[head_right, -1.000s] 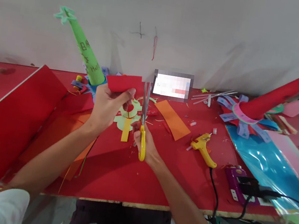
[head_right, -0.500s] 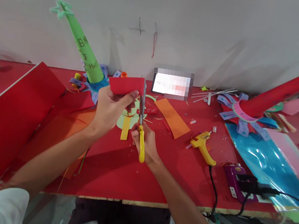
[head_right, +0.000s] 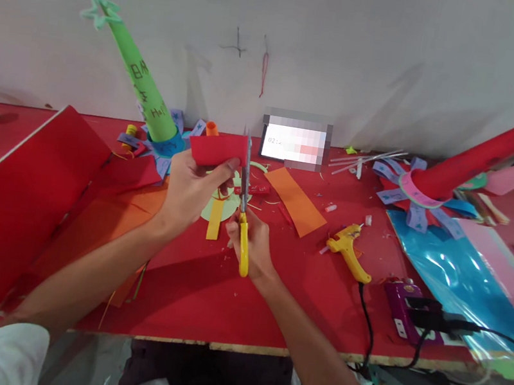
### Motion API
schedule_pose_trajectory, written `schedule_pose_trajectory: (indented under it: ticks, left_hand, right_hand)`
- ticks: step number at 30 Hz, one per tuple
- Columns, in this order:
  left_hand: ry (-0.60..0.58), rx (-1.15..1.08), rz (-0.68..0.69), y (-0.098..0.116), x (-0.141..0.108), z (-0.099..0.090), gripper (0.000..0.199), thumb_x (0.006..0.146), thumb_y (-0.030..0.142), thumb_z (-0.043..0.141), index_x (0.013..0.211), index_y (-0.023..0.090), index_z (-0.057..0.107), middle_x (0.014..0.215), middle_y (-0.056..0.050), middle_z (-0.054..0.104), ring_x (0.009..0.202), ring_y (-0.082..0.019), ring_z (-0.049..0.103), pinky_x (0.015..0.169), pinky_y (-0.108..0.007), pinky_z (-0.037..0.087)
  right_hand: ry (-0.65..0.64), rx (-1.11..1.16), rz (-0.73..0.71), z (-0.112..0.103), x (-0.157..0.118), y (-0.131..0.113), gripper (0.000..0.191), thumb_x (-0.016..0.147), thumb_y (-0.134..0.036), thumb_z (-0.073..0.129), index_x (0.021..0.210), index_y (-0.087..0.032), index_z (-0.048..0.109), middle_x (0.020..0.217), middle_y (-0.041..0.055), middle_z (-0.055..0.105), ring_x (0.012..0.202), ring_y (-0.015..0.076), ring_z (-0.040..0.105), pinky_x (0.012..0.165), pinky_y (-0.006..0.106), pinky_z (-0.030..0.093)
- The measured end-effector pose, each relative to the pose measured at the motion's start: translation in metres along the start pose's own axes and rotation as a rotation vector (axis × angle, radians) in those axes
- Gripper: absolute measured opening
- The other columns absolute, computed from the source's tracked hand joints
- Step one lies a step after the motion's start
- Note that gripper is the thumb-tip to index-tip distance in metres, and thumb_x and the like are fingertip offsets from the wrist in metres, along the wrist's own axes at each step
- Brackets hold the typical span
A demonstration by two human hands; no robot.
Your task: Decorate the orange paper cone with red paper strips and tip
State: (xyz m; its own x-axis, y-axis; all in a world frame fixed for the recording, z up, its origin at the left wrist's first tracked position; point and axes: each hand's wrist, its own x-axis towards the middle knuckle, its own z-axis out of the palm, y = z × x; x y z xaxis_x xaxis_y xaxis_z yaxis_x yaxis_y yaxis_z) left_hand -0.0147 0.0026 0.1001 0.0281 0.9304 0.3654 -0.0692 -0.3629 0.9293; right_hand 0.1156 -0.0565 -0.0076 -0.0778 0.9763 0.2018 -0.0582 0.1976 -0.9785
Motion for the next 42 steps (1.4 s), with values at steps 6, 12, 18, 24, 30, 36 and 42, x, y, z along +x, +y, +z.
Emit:
schedule_pose_trajectory:
  ticks: [6,12,18,24,30,36,42]
  left_hand:
    - [-0.012,-0.013,0.000,-0.004,0.000,-0.001,0.030,0.088,0.040,0.085,0.078,0.019,0.066,0.063,0.004,0.060,0.050,-0.008,0.054,0.047,-0.021,0.048]
    - [-0.010,-0.038,-0.019,-0.006,0.000,-0.001,0.034,0.085,0.048,0.087,0.081,0.019,0.068,0.065,0.003,0.063,0.052,-0.008,0.056,0.049,-0.021,0.051]
    - [-0.014,0.015,0.039,-0.007,0.002,-0.001,0.032,0.086,0.047,0.086,0.084,0.020,0.067,0.072,0.002,0.065,0.062,-0.011,0.060,0.055,-0.023,0.054]
    - [-0.065,0.009,0.146,-0.009,0.008,-0.006,0.035,0.086,0.046,0.087,0.089,0.022,0.061,0.091,-0.002,0.065,0.081,-0.016,0.067,0.072,-0.030,0.061]
    - [-0.098,0.012,0.160,-0.003,0.011,-0.009,0.027,0.091,0.046,0.082,0.092,0.023,0.068,0.082,0.000,0.060,0.071,-0.014,0.058,0.064,-0.027,0.052]
    - [-0.040,0.000,0.109,-0.004,0.013,-0.010,0.037,0.091,0.052,0.083,0.086,0.024,0.060,0.080,0.001,0.054,0.067,-0.012,0.053,0.058,-0.026,0.046]
    - [-0.009,0.055,0.168,0.000,0.016,-0.014,0.042,0.088,0.056,0.087,0.086,0.023,0.061,0.079,0.000,0.055,0.069,-0.014,0.056,0.060,-0.027,0.047]
  right_hand:
    - [0.041,-0.067,-0.014,0.001,0.001,-0.006,0.066,0.089,-0.088,0.061,0.078,-0.023,0.056,0.056,-0.0054,0.050,0.045,0.0127,0.054,0.048,0.027,0.042]
    - [0.085,-0.142,0.029,0.000,0.001,-0.004,0.064,0.087,-0.085,0.067,0.071,-0.024,0.054,0.048,-0.0038,0.053,0.039,0.0135,0.052,0.042,0.026,0.038]
    - [0.146,-0.071,0.024,0.002,0.000,-0.006,0.066,0.085,-0.082,0.072,0.063,-0.024,0.051,0.044,-0.0034,0.050,0.036,0.0122,0.049,0.039,0.025,0.035]
    - [0.148,0.025,0.029,0.003,0.005,-0.009,0.073,0.082,-0.093,0.063,0.061,-0.025,0.047,0.046,-0.0046,0.046,0.036,0.0113,0.046,0.037,0.026,0.038]
    - [0.138,0.058,0.062,0.007,0.005,-0.001,0.073,0.081,-0.096,0.060,0.073,-0.024,0.053,0.054,-0.0066,0.044,0.041,0.0107,0.045,0.041,0.026,0.043]
    - [0.032,0.093,0.082,0.009,0.002,0.015,0.075,0.083,-0.096,0.058,0.100,-0.024,0.060,0.078,-0.0031,0.053,0.055,0.0115,0.048,0.048,0.028,0.047]
    - [-0.027,-0.015,0.050,0.006,-0.001,0.014,0.073,0.086,-0.097,0.050,0.086,-0.024,0.055,0.070,-0.0039,0.051,0.056,0.0123,0.047,0.054,0.029,0.041]
